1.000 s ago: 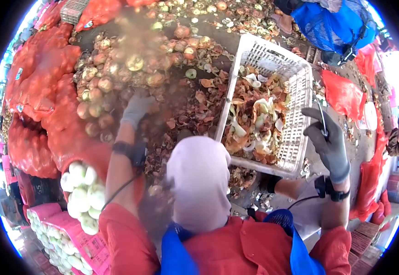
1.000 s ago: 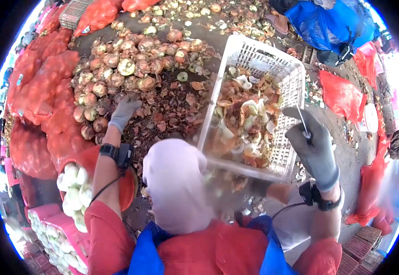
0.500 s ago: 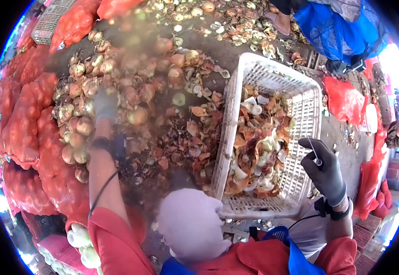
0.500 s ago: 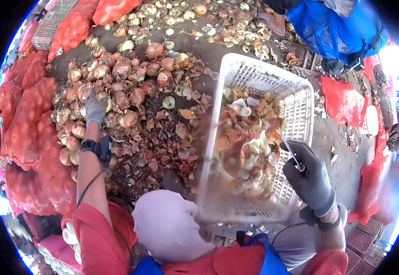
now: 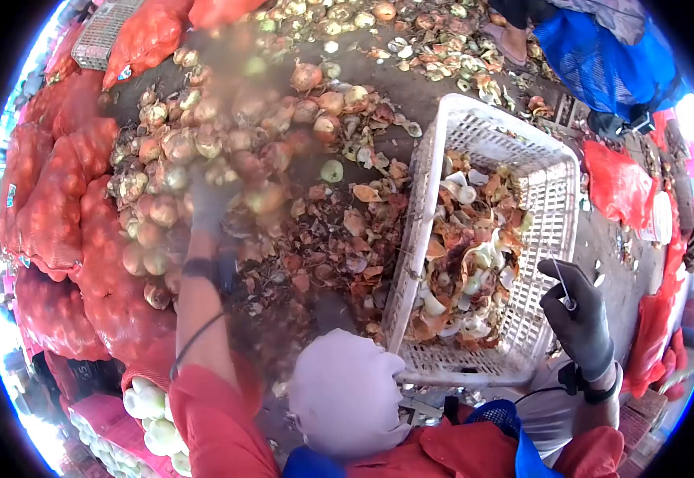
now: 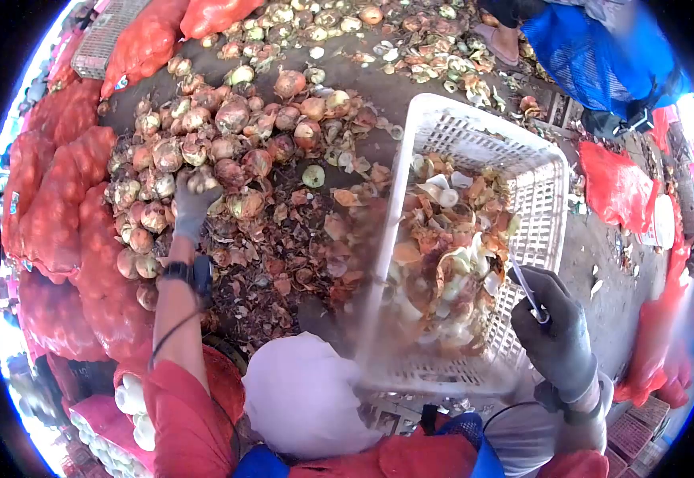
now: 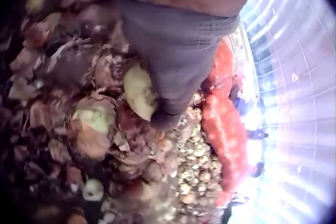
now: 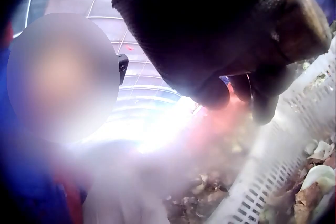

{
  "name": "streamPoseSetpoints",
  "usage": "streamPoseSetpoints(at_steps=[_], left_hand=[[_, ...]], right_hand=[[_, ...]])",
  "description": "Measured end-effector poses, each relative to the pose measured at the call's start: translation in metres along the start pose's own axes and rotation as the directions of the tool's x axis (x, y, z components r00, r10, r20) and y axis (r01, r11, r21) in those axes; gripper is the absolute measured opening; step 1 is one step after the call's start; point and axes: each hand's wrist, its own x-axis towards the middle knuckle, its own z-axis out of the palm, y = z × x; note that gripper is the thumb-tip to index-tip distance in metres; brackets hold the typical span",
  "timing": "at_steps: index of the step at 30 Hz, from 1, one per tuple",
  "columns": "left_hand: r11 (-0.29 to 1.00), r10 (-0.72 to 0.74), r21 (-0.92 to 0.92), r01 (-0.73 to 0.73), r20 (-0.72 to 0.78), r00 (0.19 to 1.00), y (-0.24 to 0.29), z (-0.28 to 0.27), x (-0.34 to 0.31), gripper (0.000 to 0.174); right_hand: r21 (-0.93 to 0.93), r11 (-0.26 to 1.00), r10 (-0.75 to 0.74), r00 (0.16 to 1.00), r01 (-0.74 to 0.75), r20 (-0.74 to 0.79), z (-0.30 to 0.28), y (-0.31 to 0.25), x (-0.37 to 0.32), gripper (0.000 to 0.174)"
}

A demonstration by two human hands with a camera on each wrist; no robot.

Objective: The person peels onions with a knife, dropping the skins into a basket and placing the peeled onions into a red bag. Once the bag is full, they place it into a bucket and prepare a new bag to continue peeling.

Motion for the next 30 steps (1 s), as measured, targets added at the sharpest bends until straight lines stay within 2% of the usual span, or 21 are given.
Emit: streamPoseSetpoints(at_steps=[1,3,4,7,8,9,10,12,14,15,16,17,19,20,21,23,25,27,28,29,30], left_hand=[[0.913,-0.003,-0.407,0.018,0.039,0.999,-0.022,0.007,0.0,0.101],[0.762,-0.106,-0.626,0.168,0.135,0.985,0.008,-0.008,-0.056,0.09],[0.496,-0.012,-0.832,0.247,0.277,0.961,0.022,-0.014,-0.083,0.083],[0.591,0.479,-0.792,-0.153,0.192,0.856,0.038,-0.017,-0.097,0.066],[0.372,0.519,-0.926,0.058,0.259,0.815,0.066,-0.027,-0.117,0.066],[0.138,0.581,-0.946,0.293,0.317,0.75,0.099,-0.04,-0.141,0.065],[0.143,0.681,-0.933,0.331,0.336,0.651,0.135,-0.063,-0.172,0.062],[0.546,0.737,-0.778,-0.31,0.271,0.619,0.184,-0.094,-0.214,0.066],[0.053,0.747,-0.961,0.273,0.22,0.628,0.234,-0.101,-0.268,0.038],[0.192,0.863,-0.981,0.011,0.174,0.475,0.257,-0.111,-0.281,0.047],[0.211,0.945,-0.936,-0.282,0.122,0.303,0.281,-0.122,-0.295,0.058],[0.153,0.988,-0.945,-0.289,0.136,0.078,0.298,-0.135,-0.323,0.07],[0.324,0.941,-0.799,-0.507,0.218,0.258,0.315,-0.14,-0.379,0.11],[0.254,0.967,-0.586,-0.769,0.142,0.211,0.319,-0.137,-0.399,0.11],[0.247,0.956,-0.818,-0.519,0.118,0.269,0.32,-0.128,-0.417,0.104],[0.34,0.88,-0.898,-0.28,0.198,0.432,0.318,-0.113,-0.428,0.095],[0.348,0.858,-0.912,-0.216,0.218,0.464,0.31,-0.105,-0.434,0.087],[0.347,0.838,-0.926,-0.149,0.235,0.493,0.304,-0.102,-0.446,0.08],[0.384,0.819,-0.924,0.001,0.341,0.461,0.301,-0.1,-0.456,0.075],[0.417,0.795,-0.895,0.155,0.442,0.414,0.299,-0.096,-0.465,0.07],[0.414,0.788,-0.896,0.158,0.44,0.431,0.297,-0.087,-0.473,0.071]], right_hand=[[0.002,1.0,0.001,1.0,-0.001,-0.012,-0.003,-0.005,-0.006,0.043],[0.035,0.982,0.183,0.98,-0.186,0.078,-0.011,-0.02,-0.019,0.052],[0.049,0.986,0.158,0.986,-0.16,0.042,-0.01,-0.023,-0.027,0.055],[0.157,0.984,0.074,0.997,-0.079,0.035,-0.011,-0.028,-0.051,0.061],[0.152,0.987,-0.057,0.998,0.056,0.003,-0.009,-0.022,-0.06,0.066],[0.189,0.981,-0.057,0.998,0.051,0.028,-0.01,-0.03,-0.068,0.069],[0.266,0.962,-0.075,0.997,0.065,0.026,-0.009,-0.036,-0.076,0.066],[0.463,0.877,-0.162,0.986,0.126,0.039,-0.008,-0.049,-0.087,0.063],[0.728,0.677,-0.238,0.968,0.106,0.081,-0.003,-0.057,-0.088,0.06],[0.849,0.526,-0.251,0.962,0.039,0.112,-0.003,-0.062,-0.09,0.057],[0.903,0.429,-0.196,0.974,-0.022,0.117,-0.01,-0.083,-0.098,0.055],[0.914,0.406,-0.198,0.976,0.0,0.089,-0.016,-0.088,-0.104,0.054],[0.932,0.361,-0.203,0.979,0.044,0.033,-0.027,-0.099,-0.116,0.059],[0.91,0.404,-0.152,0.988,0.092,-0.033,-0.031,-0.101,-0.122,0.056],[0.884,0.449,-0.103,0.991,0.128,-0.091,-0.035,-0.102,-0.126,0.053],[0.916,0.374,-0.117,0.987,0.148,-0.112,-0.039,-0.085,-0.128,0.05],[0.949,0.28,-0.119,0.986,0.147,-0.118,-0.039,-0.073,-0.134,0.048],[0.929,0.355,-0.011,0.994,0.102,-0.106,-0.054,-0.079,-0.145,0.038],[0.856,0.455,-0.065,0.968,0.244,-0.241,-0.046,-0.068,-0.135,0.044],[0.859,0.452,-0.066,0.969,0.241,-0.237,-0.038,-0.06,-0.128,0.044],[0.641,0.605,-0.204,0.87,0.473,-0.449,-0.03,-0.051,-0.124,0.049]])
